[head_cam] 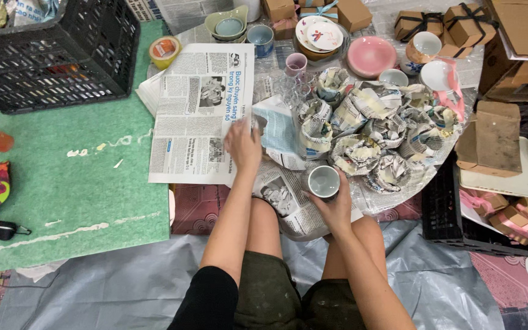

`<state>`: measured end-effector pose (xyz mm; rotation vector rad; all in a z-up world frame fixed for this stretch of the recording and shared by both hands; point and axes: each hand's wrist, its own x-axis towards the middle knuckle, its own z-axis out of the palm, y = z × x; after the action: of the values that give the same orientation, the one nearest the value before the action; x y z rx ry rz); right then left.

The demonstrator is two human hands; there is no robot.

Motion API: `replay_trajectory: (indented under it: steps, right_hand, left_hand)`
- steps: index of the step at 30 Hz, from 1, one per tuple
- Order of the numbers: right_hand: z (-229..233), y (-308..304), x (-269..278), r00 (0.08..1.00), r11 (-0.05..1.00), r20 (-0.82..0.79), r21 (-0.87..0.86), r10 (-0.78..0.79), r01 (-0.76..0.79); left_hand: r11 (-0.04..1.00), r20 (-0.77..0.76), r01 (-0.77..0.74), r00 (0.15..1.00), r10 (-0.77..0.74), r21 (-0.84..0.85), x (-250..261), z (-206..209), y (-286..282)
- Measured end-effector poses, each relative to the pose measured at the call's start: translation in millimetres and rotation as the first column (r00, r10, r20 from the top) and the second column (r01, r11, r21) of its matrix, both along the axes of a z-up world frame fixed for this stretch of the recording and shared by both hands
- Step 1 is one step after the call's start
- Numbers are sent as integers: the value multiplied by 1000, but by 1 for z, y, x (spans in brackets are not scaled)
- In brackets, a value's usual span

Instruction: The person wraps small ceramic cups and bowls in newspaper and secures them with tape. They handle each item individually, wrapping it tightly and sealing the paper with tape before placing it aside.

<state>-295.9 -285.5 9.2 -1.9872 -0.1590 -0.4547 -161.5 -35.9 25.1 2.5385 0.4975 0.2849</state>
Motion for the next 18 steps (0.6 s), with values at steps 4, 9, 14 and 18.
replay_trajectory:
  steps: [4, 9, 14, 18]
  right_hand:
    - [3, 2, -2, 1000, 999, -25, 36, 7, -6]
    - [5, 1, -4, 1000, 1000, -3, -28, 6, -7]
    - [1, 4, 0, 999, 999, -14, 18, 34, -34]
    - [2, 14, 17, 998, 998, 13, 0, 59, -59]
  left_hand:
    - [958, -121, -50, 989, 87, 282, -23, -4, 31]
    - [948, -74, 147, 989, -131, 284, -21, -35, 54]
    - [984, 162, -124, 976, 144, -129, -29, 3, 70]
    - [951, 275, -81, 947, 167, -300, -44, 26, 73]
